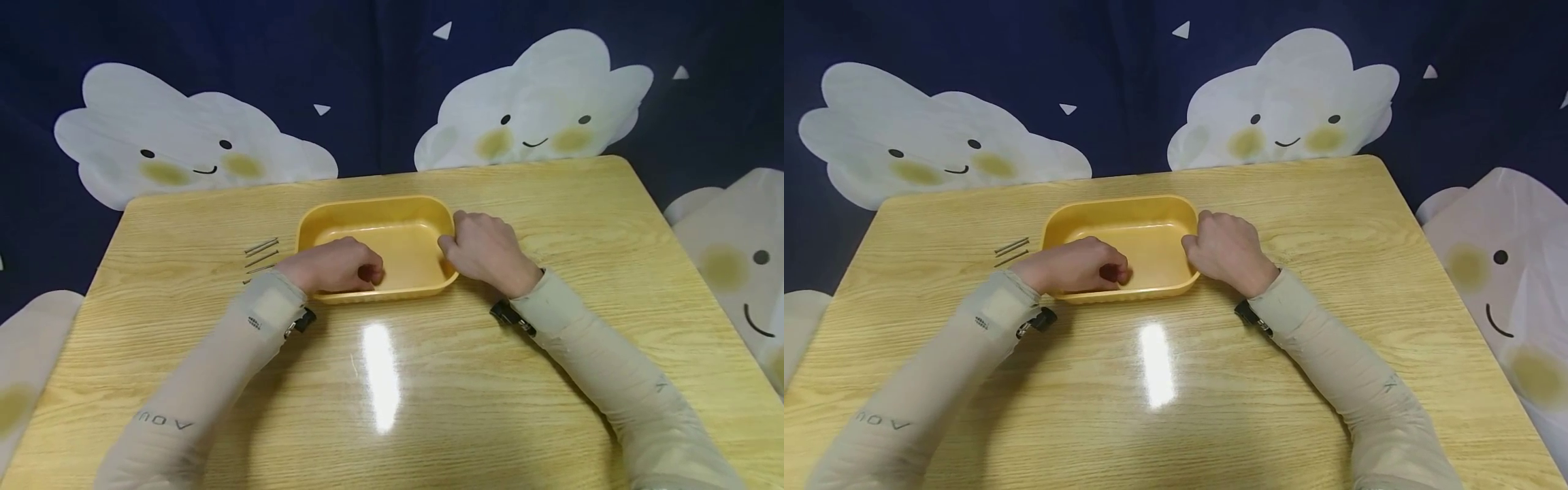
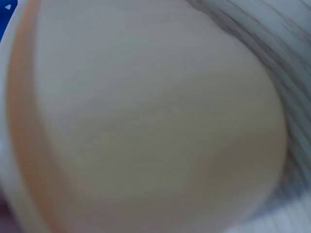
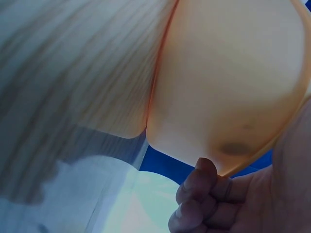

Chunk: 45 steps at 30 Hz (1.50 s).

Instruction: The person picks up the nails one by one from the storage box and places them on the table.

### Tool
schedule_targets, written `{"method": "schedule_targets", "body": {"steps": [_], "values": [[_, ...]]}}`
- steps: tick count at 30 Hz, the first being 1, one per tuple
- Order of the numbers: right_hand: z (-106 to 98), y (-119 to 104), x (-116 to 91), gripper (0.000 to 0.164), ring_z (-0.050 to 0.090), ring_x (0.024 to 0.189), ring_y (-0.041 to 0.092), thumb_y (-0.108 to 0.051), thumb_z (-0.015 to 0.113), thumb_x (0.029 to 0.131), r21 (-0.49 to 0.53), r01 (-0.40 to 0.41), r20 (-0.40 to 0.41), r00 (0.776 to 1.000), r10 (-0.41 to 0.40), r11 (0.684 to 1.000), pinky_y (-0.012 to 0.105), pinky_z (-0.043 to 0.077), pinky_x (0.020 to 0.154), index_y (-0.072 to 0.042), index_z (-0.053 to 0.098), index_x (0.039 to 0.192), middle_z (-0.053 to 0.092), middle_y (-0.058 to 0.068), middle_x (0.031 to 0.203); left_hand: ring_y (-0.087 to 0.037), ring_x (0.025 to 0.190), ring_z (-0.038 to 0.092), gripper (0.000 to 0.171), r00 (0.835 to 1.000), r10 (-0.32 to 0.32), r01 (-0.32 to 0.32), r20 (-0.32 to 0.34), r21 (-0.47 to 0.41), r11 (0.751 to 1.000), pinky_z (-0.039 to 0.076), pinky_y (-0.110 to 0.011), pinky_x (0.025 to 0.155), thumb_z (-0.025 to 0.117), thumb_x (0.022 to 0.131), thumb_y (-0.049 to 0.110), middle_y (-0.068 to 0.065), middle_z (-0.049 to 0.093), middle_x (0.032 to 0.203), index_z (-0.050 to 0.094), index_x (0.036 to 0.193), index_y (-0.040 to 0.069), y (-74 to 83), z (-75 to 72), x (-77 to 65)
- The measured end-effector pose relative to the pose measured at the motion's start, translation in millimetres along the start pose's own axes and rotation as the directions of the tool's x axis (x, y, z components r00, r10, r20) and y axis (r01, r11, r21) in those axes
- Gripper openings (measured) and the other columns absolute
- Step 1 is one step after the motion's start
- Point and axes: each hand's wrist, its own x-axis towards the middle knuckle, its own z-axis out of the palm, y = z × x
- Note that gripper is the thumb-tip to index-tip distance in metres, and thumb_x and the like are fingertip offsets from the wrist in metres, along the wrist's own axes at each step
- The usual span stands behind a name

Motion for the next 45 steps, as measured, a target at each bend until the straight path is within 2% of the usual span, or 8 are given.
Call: {"method": "schedule_targets", "body": {"steps": [5,10,20,28,35,40,45], "values": [[0.4,2.0,-0.6,0.030,0.058,0.067,0.032,-0.032,0.046,0.098,0.003,-0.009,0.002,1.000,0.009,1.000,0.041,0.043,0.052,-0.009,0.055,0.082,0.056,0.012,0.074,-0.013,0.084,0.055,0.009,0.998,-0.032,0.032,0.049,0.003,0.999,0.049,-0.031,0.083,0.068,0.095,0.006,0.002,0.067,0.090,0.070,0.094,0.015,-4.1,-2.2,-8.2],[1.6,2.5,-0.3,0.030,0.058,0.066,0.032,-0.032,0.046,0.097,0.005,0.000,-0.011,1.000,0.000,1.000,0.041,0.042,0.051,-0.009,0.055,0.081,0.056,0.011,0.072,-0.013,0.082,0.054,0.018,0.996,-0.058,0.059,0.070,-0.010,0.998,0.046,-0.030,0.080,0.064,0.094,0.001,0.003,0.064,0.086,0.067,0.089,0.018,-9.2,-0.9,-13.1],[2.9,2.6,-0.3,0.030,0.057,0.063,0.031,-0.032,0.047,0.097,0.002,0.010,-0.030,0.999,-0.010,1.000,0.040,0.041,0.050,-0.009,0.055,0.080,0.054,0.010,0.070,-0.012,0.074,0.050,0.027,0.998,-0.048,0.048,0.047,-0.012,0.999,0.042,-0.028,0.074,0.060,0.092,-0.004,0.005,0.057,0.075,0.065,0.077,0.018,-11.4,0.0,-17.5],[2.3,2.6,-0.2,0.029,0.055,0.063,0.030,-0.031,0.047,0.097,0.012,0.013,-0.021,1.000,-0.013,1.000,0.039,0.041,0.049,-0.010,0.054,0.078,0.051,0.009,0.070,-0.012,0.074,0.050,0.027,0.998,-0.048,0.048,0.039,-0.006,0.999,0.042,-0.029,0.074,0.060,0.092,-0.005,0.004,0.059,0.076,0.064,0.077,0.017,-13.2,2.5,-17.8],[3.4,1.1,2.6,0.029,0.058,0.065,0.032,-0.031,0.047,0.097,0.017,0.016,-0.018,1.000,-0.016,1.000,0.042,0.043,0.051,-0.009,0.054,0.079,0.053,0.010,0.071,-0.012,0.077,0.050,0.025,0.996,-0.057,0.058,0.068,-0.003,0.998,0.042,-0.029,0.075,0.057,0.095,-0.003,0.004,0.057,0.080,0.064,0.084,0.017,-17.0,4.1,-20.5],[3.3,-0.7,3.9,0.029,0.059,0.067,0.032,-0.032,0.047,0.097,0.019,0.009,-0.006,1.000,-0.009,1.000,0.043,0.044,0.053,-0.009,0.055,0.082,0.056,0.011,0.073,-0.012,0.078,0.053,0.022,0.998,-0.058,0.058,0.033,-0.018,0.998,0.045,-0.028,0.076,0.058,0.095,-0.002,0.004,0.061,0.081,0.066,0.085,0.017,-17.8,5.1,-22.0],[2.8,-1.6,4.2,0.029,0.060,0.069,0.033,-0.033,0.047,0.098,0.016,0.006,-0.001,1.000,-0.006,1.000,0.044,0.045,0.054,-0.008,0.056,0.084,0.057,0.012,0.075,-0.011,0.076,0.055,0.015,0.999,-0.033,0.032,-0.042,-0.017,0.999,0.048,-0.028,0.075,0.065,0.094,0.002,0.004,0.065,0.081,0.068,0.086,0.015,-19.1,8.3,-21.8]]}}
